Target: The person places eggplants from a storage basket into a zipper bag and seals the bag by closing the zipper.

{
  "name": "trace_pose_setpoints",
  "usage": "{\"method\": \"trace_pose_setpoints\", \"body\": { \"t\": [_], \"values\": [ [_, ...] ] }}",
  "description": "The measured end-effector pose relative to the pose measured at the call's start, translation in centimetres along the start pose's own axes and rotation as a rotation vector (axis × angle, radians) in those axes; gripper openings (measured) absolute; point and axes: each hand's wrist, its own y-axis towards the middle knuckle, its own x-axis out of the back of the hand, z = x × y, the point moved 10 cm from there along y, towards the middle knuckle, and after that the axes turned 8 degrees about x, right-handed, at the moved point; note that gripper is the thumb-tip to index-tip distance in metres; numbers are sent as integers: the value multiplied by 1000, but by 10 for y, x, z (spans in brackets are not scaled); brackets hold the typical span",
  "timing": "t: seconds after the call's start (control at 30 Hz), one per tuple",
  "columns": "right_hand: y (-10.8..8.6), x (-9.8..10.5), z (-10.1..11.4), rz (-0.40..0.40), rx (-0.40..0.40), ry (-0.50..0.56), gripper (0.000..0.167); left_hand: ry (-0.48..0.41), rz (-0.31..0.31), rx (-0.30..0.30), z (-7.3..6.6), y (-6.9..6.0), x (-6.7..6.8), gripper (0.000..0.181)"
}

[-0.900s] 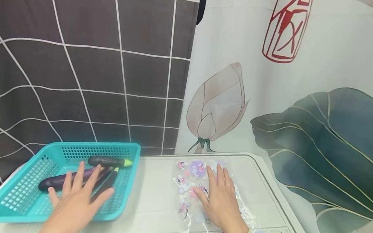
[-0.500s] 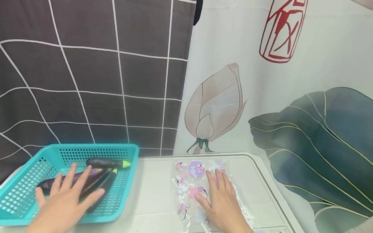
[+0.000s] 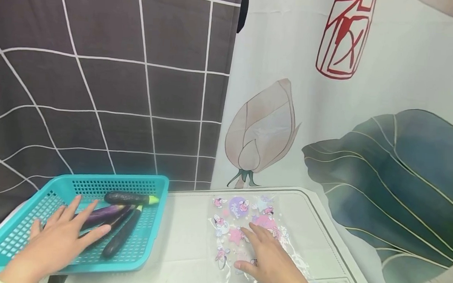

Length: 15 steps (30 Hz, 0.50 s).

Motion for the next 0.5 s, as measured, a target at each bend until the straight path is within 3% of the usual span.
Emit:
{"method": "trace_pose_setpoints", "body": {
  "t": [0.27,0.5],
  "values": [
    [-3,-10,2,93,0,-4,82,50,46,9,15,13,7,111],
    [-6,-13,1,131,-11,2,83,107,44,-47,15,19,12,107]
  ]
}}
